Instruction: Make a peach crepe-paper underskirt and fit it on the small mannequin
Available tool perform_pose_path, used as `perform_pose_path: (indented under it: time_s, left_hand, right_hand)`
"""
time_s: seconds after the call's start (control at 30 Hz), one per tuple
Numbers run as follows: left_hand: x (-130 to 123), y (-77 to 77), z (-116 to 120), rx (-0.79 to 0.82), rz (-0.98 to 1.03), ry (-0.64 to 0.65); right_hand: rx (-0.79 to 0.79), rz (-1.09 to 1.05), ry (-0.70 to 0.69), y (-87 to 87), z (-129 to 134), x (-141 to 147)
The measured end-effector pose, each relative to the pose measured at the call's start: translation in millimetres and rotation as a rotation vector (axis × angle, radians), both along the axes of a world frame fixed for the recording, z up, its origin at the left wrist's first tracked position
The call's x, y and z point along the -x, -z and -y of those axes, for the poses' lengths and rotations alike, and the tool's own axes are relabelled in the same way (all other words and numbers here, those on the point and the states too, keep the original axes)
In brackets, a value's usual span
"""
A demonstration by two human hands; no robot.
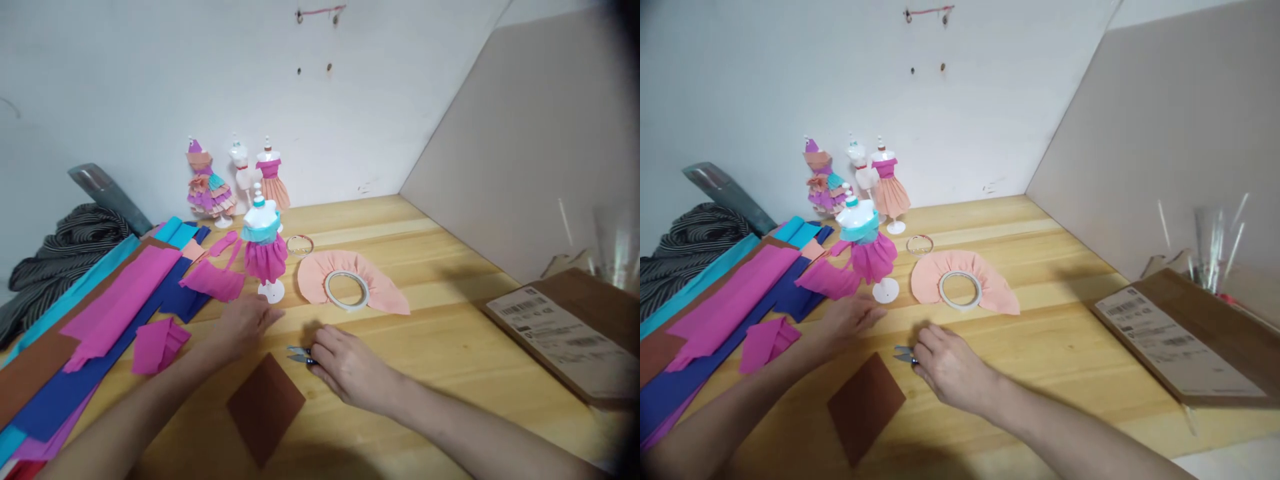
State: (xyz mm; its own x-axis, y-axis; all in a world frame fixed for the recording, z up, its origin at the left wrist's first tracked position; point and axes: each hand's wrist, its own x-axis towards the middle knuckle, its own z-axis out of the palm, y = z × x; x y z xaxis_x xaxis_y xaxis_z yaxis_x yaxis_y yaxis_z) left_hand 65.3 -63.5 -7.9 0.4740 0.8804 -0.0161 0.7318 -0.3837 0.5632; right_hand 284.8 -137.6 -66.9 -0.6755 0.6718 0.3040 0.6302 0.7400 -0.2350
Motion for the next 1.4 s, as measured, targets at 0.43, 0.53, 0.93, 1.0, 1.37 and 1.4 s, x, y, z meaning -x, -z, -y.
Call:
perform_pose_path:
  time_s: [0.43,0.53,0.93,1.0,1.37,1.4]
  left_hand:
    - [-14.7,44.5,-44.0,0.047,0.31,-0.457]
    - [-18.6,46.1,-51.7,0.088,0.38,-0.468]
    - [-23.5,-20.0,35.3,0.765,0.872,-0.174]
    - [-21.8,-26.2,58.2,0.98,0.99,-0.178]
    - [-16.1,-34.2,100.9,1.308,1.127,-0.313]
    - [-17.8,-32.0,101.7,1.305,1.126,-0.318]
  right_hand:
    - [-0.032,-0.047,-0.014,3.2,-1.6,-1.0]
    - [-0.038,-0.042,-0.007,4.9,-2.3,0.6]
    - [0.458,-0.629,0.2,-7.9,-8.9,-6.3]
    - [0.707,-0.796,0.28,-10.8,-12.9,-3.3]
    - [0.353,-0.746,0.31,-47.0,-13.9,0.1]
    - [0.273,-0.703,0.269,-52.0,-15.7,0.7]
